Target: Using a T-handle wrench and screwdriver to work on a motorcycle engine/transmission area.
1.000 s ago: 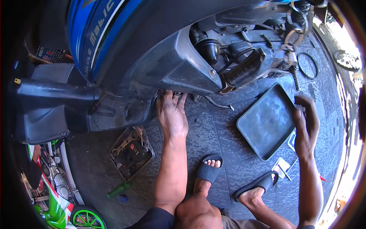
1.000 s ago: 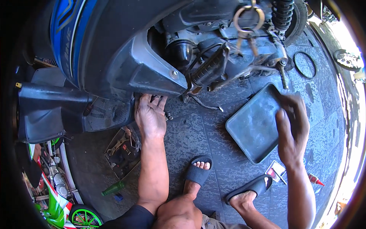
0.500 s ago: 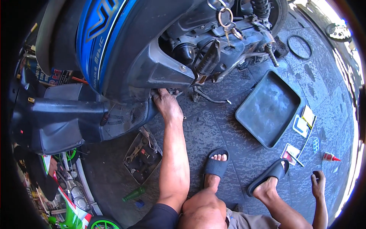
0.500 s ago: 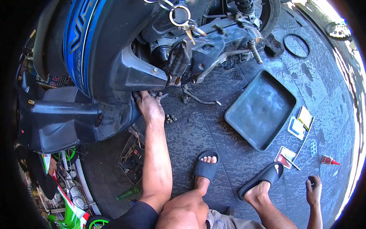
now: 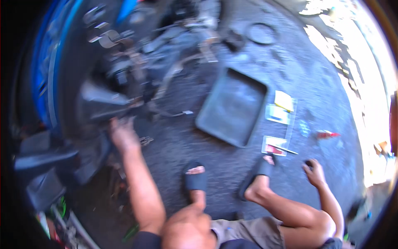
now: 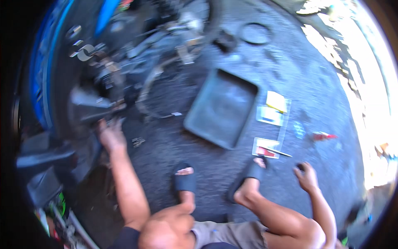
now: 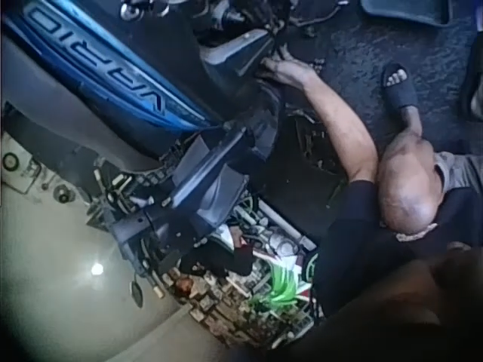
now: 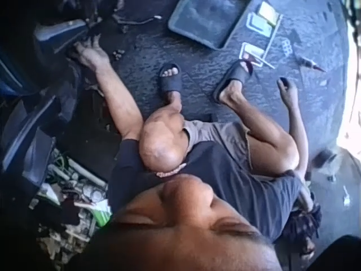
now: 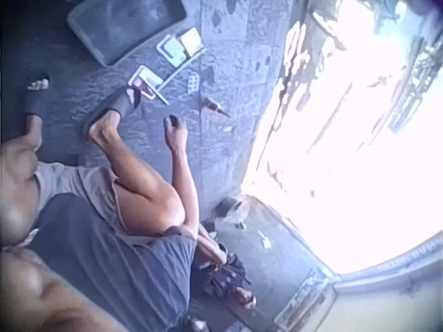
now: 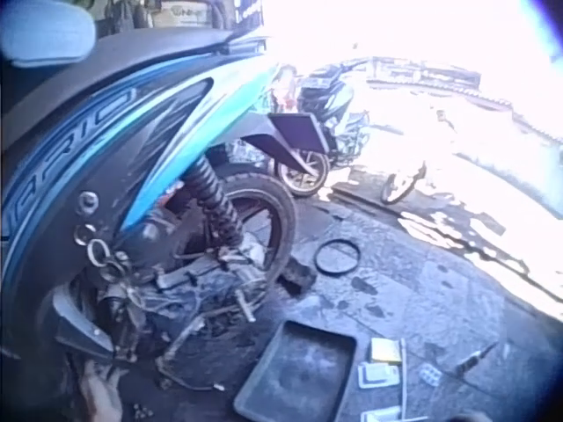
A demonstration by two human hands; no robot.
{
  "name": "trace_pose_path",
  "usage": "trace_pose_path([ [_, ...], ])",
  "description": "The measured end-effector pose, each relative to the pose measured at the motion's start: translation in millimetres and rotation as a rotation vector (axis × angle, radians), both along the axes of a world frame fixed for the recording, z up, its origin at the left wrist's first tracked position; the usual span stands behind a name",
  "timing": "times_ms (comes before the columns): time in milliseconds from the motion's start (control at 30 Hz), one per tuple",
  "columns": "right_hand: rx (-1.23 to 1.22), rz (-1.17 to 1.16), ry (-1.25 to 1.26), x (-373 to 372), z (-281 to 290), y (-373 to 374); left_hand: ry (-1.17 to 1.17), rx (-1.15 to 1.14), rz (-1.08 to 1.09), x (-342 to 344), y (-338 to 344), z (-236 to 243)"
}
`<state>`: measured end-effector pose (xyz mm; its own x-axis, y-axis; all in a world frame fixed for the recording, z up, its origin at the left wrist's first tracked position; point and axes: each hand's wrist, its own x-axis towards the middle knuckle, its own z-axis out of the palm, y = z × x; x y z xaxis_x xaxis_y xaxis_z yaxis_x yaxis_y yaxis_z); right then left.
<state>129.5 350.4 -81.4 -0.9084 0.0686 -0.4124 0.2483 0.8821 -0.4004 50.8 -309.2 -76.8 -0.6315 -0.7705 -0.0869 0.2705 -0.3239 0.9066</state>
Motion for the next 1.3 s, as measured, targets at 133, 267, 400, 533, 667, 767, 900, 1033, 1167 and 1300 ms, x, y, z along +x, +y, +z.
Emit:
trace_pose_path([
  [133, 0.010, -0.133, 0.063, 6.5, -51.1, 18.7, -0.104, -0.208, 0.198, 0.1, 38.1, 9.5],
  [267, -0.080, -0.386, 0.075, 7.8, -116.1, 8.2, -0.129, -0.386, 0.223, 8.0, 58.4, -0.2],
  [400, 0.037, -0.395, 0.330, -14.1, -191.7, -13.1, -0.234, -0.483, 0.089, 31.1, 69.7, -8.4],
  [533, 0.161, -0.437, 0.178, -45.2, -189.2, -16.5, -0.691, -0.611, 0.008, 50.6, 94.6, -13.4],
  [667, 0.287, -0.323, 0.097, -64.6, -207.6, -13.4, -0.607, -0.684, -0.101, 71.6, 97.0, -11.4],
  [767, 0.227, -0.238, 0.018, -82.4, -191.1, -19.8, -0.652, -0.660, -0.172, 85.0, 91.7, -11.6],
  [900, -0.243, -0.299, 0.412, -78.6, -229.4, 125.5, -0.487, -0.529, -0.370, 55.5, 131.1, -33.4],
  [1033, -1.015, -0.575, 0.046, -83.3, -76.2, 21.7, -0.449, -0.502, -0.300, 79.8, 103.6, -10.1],
  [1167, -1.078, -0.287, -0.129, -67.2, 67.8, -20.7, -0.386, -0.300, -0.462, 69.8, 121.0, -18.0],
  [1300, -0.921, -0.122, -0.121, -37.8, 160.2, -140.3, -0.412, -0.103, -0.790, 55.2, 145.4, -2.6],
])
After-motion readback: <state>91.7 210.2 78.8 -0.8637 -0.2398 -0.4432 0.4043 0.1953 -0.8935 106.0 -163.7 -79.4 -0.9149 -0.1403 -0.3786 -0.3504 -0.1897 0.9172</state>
